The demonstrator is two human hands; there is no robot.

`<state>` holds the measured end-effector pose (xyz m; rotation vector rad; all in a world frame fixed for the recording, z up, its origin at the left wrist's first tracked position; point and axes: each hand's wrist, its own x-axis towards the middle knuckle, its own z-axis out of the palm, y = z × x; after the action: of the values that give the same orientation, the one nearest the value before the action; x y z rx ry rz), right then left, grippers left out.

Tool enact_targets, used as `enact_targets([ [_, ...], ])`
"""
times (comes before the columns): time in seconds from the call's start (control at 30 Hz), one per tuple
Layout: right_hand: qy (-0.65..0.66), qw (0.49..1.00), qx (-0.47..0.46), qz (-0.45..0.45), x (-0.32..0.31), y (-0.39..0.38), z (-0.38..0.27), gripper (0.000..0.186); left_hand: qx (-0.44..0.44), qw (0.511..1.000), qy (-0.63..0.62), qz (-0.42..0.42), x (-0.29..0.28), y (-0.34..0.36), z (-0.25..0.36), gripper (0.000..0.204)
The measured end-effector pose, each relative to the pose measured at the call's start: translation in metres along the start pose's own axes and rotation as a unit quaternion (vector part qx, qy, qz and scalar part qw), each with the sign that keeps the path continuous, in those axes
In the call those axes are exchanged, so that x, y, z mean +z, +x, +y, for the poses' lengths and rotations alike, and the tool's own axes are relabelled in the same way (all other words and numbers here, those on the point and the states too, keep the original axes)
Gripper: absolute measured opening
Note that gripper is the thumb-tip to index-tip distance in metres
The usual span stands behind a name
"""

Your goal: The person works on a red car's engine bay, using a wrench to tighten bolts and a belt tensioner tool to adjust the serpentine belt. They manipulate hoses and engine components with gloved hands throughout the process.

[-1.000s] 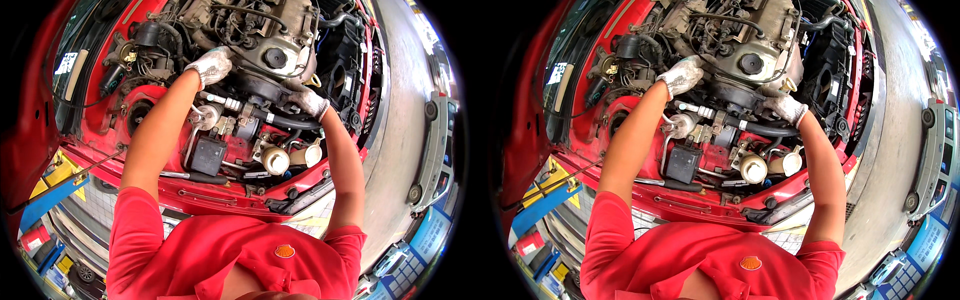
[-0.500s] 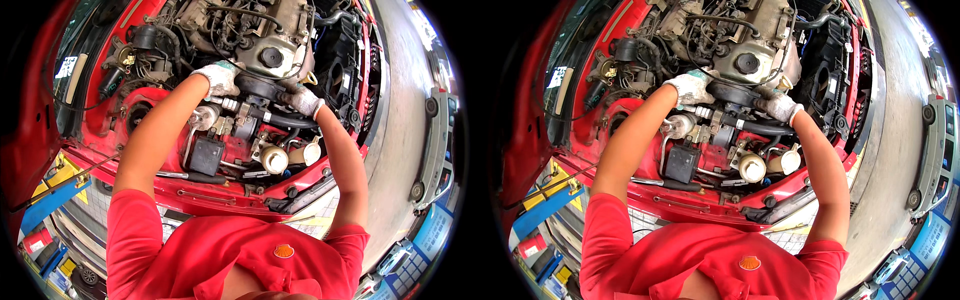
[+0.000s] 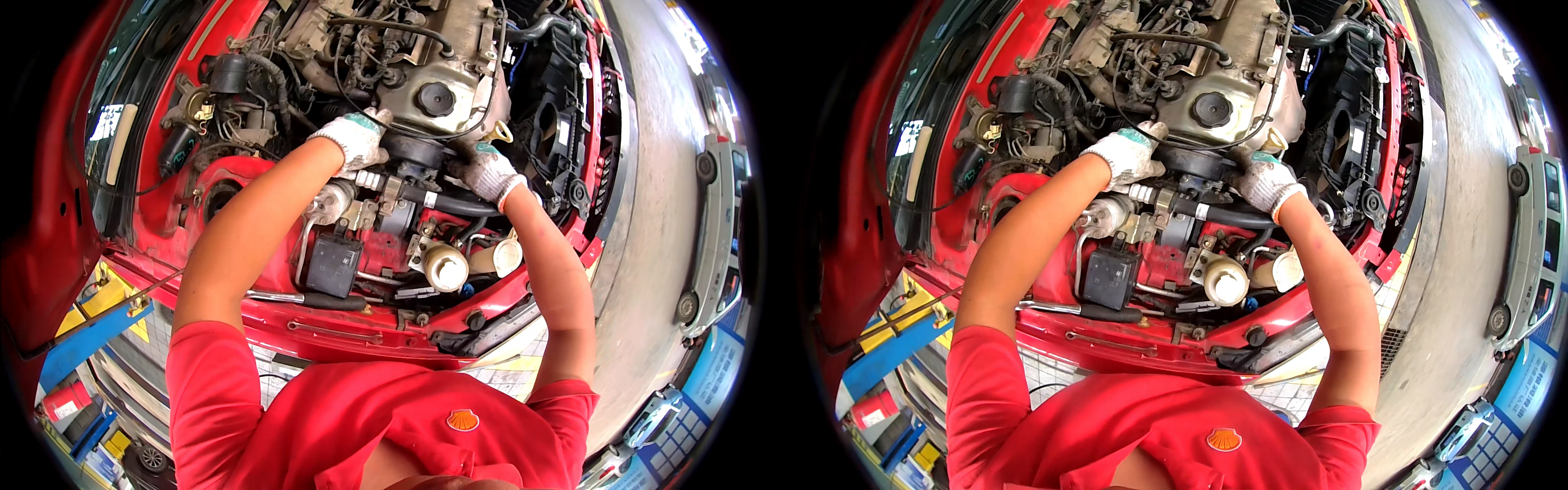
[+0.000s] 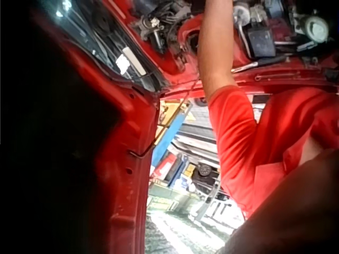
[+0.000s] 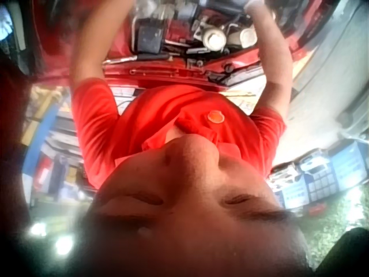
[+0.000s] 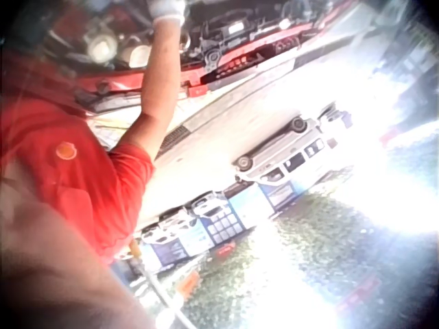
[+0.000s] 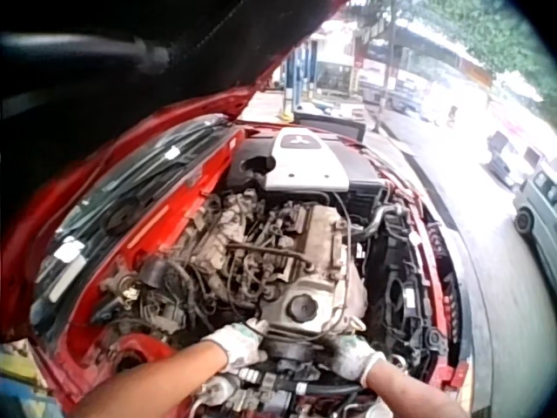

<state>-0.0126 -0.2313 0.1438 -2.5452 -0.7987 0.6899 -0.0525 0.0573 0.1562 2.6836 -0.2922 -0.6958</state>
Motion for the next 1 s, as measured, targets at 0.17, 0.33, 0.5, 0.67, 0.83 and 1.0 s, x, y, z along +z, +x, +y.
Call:
enact_targets([
  [0.17, -0.016, 1.000, 0.010, 0.020, 0.018, 0.004, 0.019, 0.049, -0.079, 0.997, 0.014, -0.009, -0.002, 0.001, 0.009, 0.066],
  [0.33, -0.008, 0.998, 0.030, 0.057, 0.018, -0.004, 0.012, 0.045, -0.098, 0.995, -0.001, -0.018, 0.000, 0.004, 0.009, 0.067],
  [0.5, -0.058, 0.989, 0.129, 0.041, 0.015, -0.004, 0.008, 0.035, -0.134, 0.990, -0.012, -0.037, -0.009, 0.002, 0.019, 0.074],
  [0.67, -0.217, 0.976, 0.003, -0.037, 0.024, 0.000, 0.025, 0.036, -0.150, 0.988, -0.022, -0.028, -0.003, 0.006, 0.018, 0.073],
  [0.83, -0.149, 0.988, 0.028, -0.035, 0.018, 0.005, 0.021, 0.041, -0.144, 0.988, 0.026, -0.050, 0.004, 0.013, 0.011, 0.074],
  [1.0, -0.064, 0.993, 0.101, -0.012, 0.023, 0.008, 0.027, 0.043, -0.130, 0.988, 0.082, -0.033, 0.000, 0.018, 0.020, 0.066],
])
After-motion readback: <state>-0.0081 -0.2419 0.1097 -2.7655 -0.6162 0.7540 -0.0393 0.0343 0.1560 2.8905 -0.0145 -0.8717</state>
